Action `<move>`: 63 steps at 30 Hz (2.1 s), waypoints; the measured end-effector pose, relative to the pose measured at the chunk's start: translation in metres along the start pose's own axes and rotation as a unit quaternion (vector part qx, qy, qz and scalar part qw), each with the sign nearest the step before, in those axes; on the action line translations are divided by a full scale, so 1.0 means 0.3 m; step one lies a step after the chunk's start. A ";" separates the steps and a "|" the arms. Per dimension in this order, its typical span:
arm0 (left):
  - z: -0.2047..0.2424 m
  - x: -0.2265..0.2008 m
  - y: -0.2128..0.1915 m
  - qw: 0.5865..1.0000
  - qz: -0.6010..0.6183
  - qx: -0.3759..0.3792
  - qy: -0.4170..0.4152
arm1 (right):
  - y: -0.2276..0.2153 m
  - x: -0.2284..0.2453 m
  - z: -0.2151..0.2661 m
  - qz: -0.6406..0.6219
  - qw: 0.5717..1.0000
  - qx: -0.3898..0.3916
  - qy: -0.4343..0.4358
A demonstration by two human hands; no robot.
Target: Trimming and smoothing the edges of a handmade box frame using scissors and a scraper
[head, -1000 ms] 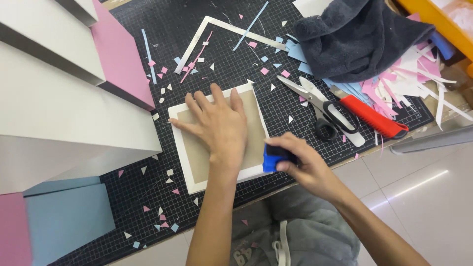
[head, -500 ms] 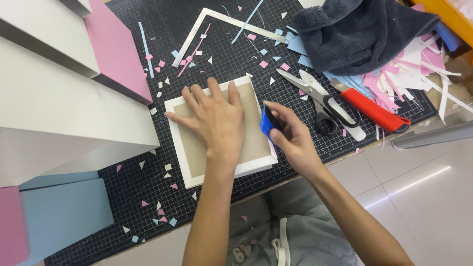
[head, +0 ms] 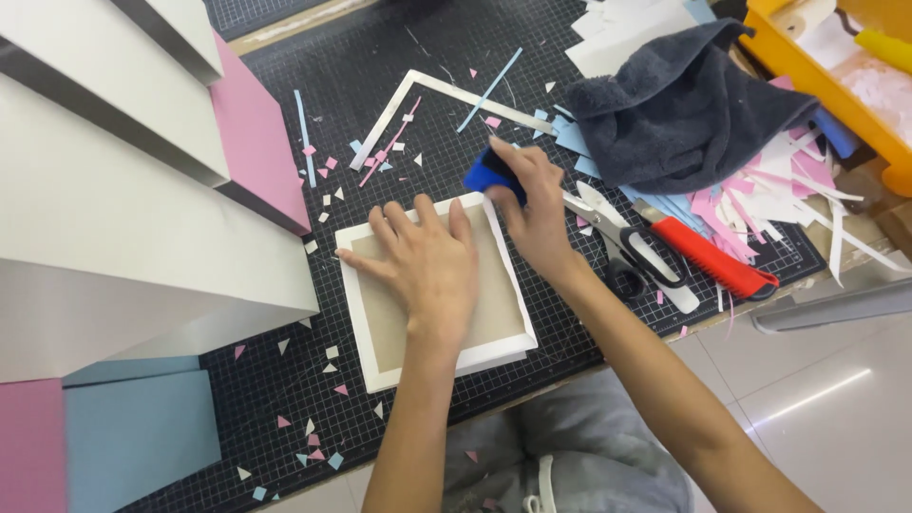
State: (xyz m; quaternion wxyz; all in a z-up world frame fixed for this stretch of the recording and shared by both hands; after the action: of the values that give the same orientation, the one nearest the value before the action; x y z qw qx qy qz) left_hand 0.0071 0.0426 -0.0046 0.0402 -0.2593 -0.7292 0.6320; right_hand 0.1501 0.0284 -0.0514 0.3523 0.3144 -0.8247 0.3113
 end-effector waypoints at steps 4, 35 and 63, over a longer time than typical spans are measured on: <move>0.012 0.027 0.029 1.000 0.015 0.003 0.005 | 0.042 -0.093 -0.084 -0.092 0.989 0.090 0.077; 0.044 -0.008 -0.146 0.845 0.500 -0.191 -0.014 | -0.038 0.113 0.018 0.288 0.949 0.089 0.089; 0.065 -0.029 -0.138 0.847 0.482 -0.223 0.010 | -0.170 0.336 0.205 0.228 0.939 0.157 0.202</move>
State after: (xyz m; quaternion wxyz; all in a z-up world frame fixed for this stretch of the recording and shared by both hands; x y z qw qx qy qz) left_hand -0.0064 0.0185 0.0329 -0.3210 -0.5861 -0.6339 0.3895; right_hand 0.1084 -0.0779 0.0075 0.3770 0.0999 -0.7264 0.5659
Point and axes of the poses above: each hand's wrist, its own z-axis away from the middle knuckle, its own y-axis out of the palm, x = y × z, the point moved 3 cm from there along -z, towards the middle knuckle, and after that the axes turned 13 degrees about y, right-handed, at the moved point
